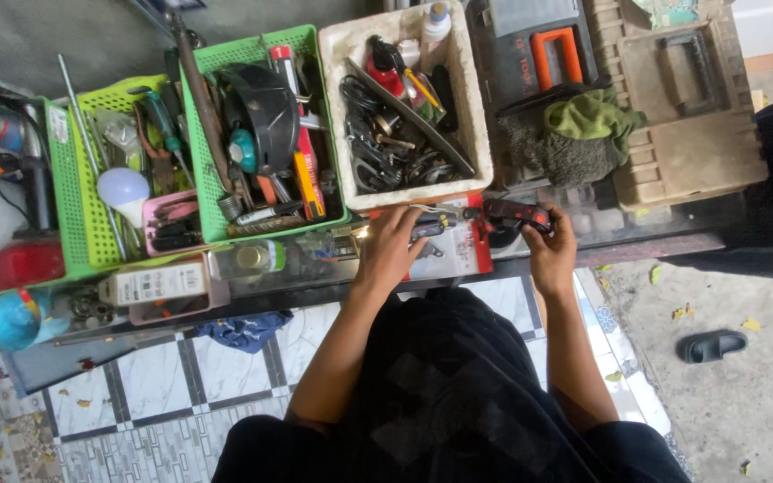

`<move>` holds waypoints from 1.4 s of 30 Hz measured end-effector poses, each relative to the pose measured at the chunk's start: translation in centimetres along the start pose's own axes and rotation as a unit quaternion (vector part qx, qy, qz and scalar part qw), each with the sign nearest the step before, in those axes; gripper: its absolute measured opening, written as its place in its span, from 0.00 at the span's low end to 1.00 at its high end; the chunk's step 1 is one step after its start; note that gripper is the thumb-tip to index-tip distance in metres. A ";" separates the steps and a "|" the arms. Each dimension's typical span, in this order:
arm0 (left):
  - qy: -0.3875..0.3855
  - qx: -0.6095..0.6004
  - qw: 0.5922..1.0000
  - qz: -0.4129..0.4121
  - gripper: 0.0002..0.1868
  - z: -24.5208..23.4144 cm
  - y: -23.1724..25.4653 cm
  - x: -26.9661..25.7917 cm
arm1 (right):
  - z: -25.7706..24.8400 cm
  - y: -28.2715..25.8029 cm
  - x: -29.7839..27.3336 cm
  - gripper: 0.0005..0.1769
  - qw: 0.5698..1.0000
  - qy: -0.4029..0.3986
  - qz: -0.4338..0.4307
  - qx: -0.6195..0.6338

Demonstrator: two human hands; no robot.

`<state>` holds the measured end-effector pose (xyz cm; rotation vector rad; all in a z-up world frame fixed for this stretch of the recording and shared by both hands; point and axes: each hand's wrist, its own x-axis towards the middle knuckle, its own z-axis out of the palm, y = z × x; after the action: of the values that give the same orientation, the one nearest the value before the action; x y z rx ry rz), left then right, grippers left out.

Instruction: Organizing various tools, hardware kits, and motorcycle parts on a workbench and hanging some items on a wire mesh wall.

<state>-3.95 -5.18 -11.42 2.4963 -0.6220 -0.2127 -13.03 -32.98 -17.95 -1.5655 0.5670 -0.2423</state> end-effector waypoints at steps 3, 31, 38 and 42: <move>0.030 0.076 0.996 0.018 0.31 2.8 -1.2 0.2 | -0.8 2.1 1.0 0.24 0.999 0.033 -0.011 0.034; 0.134 0.030 0.981 0.135 0.07 7.0 -2.1 1.3 | 3.7 -3.0 0.5 0.23 0.868 -0.084 -0.340 -0.351; 0.150 -0.087 0.972 0.158 0.06 2.5 -0.1 2.0 | 7.0 -4.5 1.3 0.28 0.838 -0.197 -0.338 -0.381; 0.146 -0.124 0.970 0.147 0.06 0.6 0.5 2.1 | 7.4 -4.1 1.0 0.23 0.856 -0.178 -0.333 -0.354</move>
<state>-2.45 -6.77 -11.67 2.1099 -0.7772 0.1770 -7.72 -27.10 -14.76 -2.4343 -0.2523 -0.2645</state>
